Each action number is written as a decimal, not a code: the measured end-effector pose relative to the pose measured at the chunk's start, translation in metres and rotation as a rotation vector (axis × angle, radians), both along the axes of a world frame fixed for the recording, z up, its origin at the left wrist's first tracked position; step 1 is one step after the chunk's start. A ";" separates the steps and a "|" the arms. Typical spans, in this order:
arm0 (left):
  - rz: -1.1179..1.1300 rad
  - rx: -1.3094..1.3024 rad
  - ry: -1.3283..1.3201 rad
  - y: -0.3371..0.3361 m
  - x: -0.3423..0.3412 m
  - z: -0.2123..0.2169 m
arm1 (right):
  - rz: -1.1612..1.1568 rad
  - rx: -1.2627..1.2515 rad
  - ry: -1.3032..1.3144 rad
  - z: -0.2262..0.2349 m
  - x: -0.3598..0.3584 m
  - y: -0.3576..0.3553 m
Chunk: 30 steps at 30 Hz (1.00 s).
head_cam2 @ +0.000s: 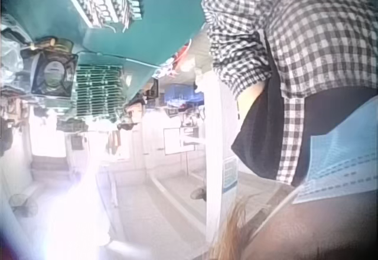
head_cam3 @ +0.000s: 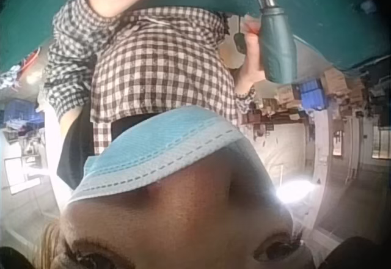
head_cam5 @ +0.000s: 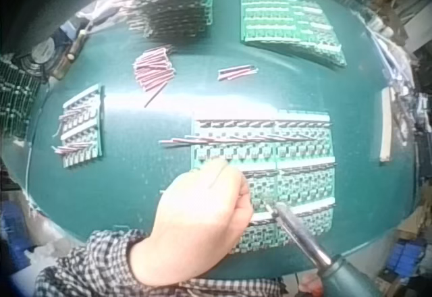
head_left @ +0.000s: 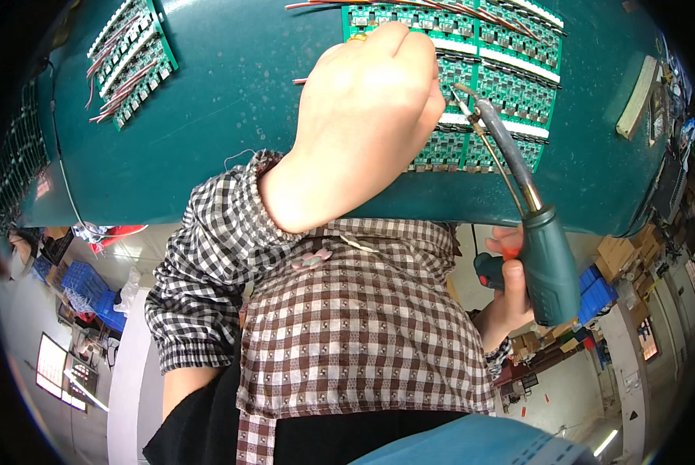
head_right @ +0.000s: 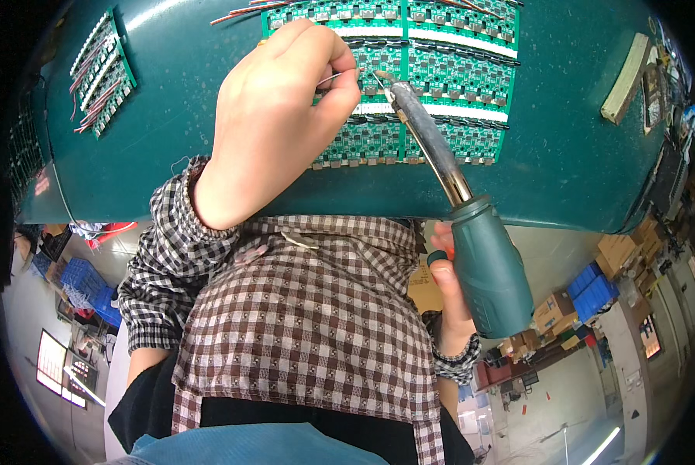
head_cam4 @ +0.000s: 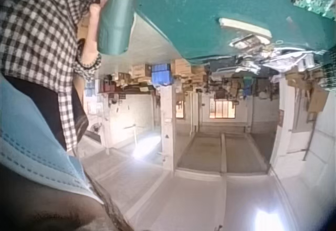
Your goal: The person solders electrical connections and components onto printed circuit board strips using a handheld soldering iron.
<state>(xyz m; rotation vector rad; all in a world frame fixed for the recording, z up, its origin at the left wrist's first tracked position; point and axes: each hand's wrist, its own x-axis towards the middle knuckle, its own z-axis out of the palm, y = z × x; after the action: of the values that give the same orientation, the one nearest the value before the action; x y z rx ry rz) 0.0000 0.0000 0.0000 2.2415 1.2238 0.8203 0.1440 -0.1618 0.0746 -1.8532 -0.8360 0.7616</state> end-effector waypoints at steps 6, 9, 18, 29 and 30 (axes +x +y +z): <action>0.006 -0.036 -0.043 0.001 0.001 0.000 | 0.034 -0.021 0.017 0.000 0.002 -0.001; 0.008 -0.026 -0.069 0.001 0.002 -0.002 | 0.054 -0.005 0.017 -0.001 0.004 -0.001; 0.023 -0.028 -0.062 0.000 0.002 0.000 | 0.085 -0.013 -0.005 -0.001 0.005 0.002; 0.027 -0.039 -0.061 0.000 0.002 0.001 | 0.078 0.015 -0.038 0.000 0.004 0.004; 0.027 -0.038 -0.061 0.000 0.002 0.000 | 0.077 0.016 -0.038 0.000 0.003 0.004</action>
<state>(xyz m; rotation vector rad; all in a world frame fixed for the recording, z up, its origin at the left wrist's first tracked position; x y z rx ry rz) 0.0019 0.0002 0.0001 2.1579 1.2333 0.8622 0.1469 -0.1577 0.0744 -1.8351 -0.9402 0.7677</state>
